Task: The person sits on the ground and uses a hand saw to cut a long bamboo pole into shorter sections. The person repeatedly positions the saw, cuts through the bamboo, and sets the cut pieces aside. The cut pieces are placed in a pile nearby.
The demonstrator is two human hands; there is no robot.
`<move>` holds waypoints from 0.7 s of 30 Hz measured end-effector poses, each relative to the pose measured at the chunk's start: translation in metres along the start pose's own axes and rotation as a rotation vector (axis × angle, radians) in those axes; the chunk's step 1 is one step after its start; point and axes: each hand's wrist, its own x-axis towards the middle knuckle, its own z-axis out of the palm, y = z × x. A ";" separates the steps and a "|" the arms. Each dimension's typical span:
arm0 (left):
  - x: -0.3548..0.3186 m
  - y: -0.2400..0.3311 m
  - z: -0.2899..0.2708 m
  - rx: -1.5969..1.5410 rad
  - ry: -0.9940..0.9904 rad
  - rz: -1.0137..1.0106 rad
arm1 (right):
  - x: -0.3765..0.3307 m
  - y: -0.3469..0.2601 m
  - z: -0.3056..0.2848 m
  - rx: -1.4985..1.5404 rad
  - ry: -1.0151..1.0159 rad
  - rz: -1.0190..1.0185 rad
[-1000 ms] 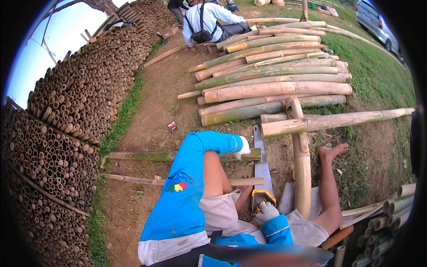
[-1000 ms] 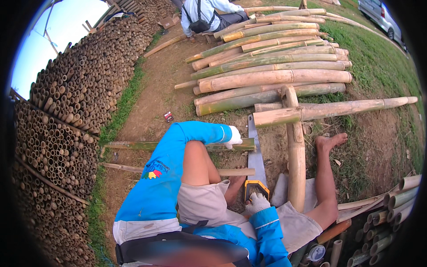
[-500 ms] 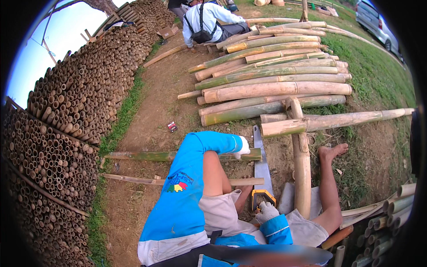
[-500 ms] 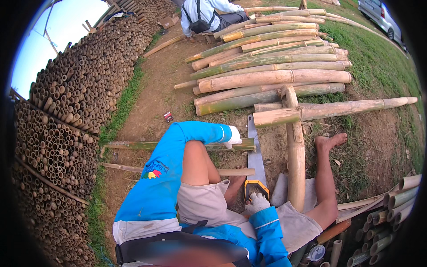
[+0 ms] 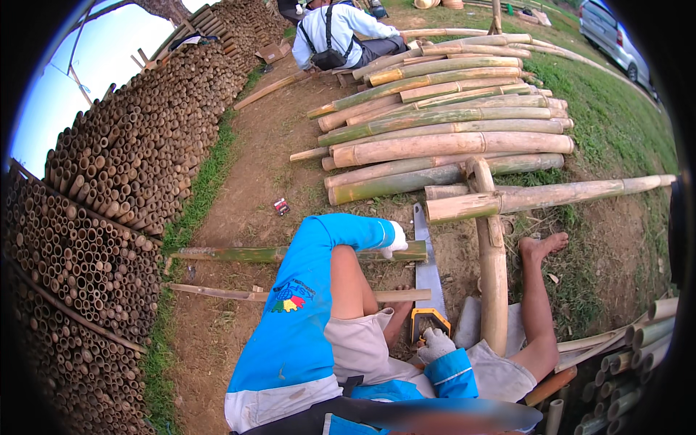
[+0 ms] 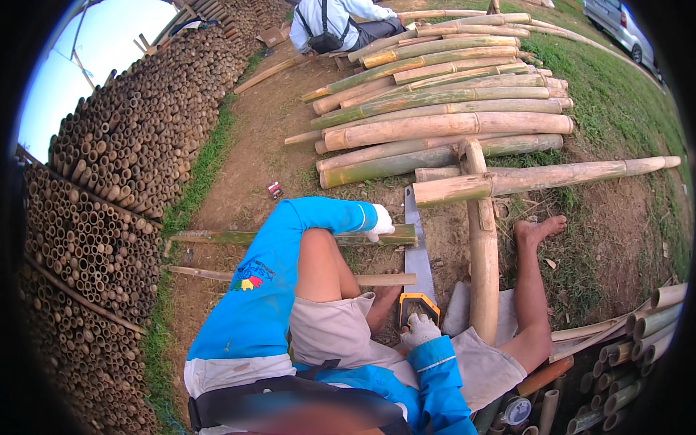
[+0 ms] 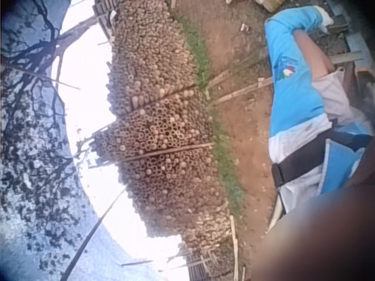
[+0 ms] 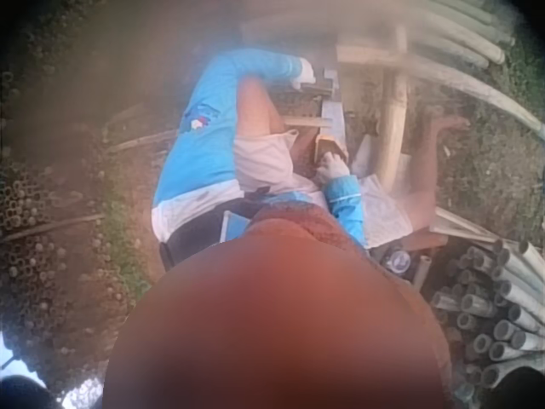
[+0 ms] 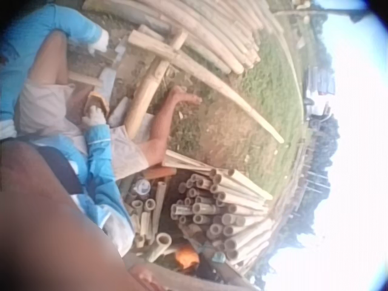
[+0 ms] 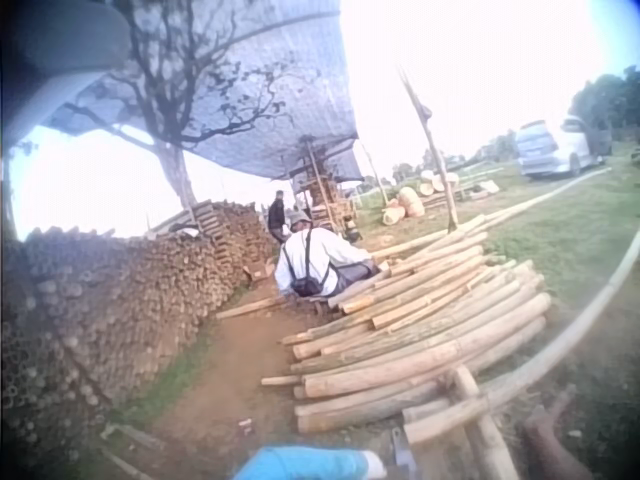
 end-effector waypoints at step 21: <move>-0.009 0.003 -0.008 -0.024 -0.031 -0.028 | -0.003 -0.003 0.001 -0.013 0.054 -0.001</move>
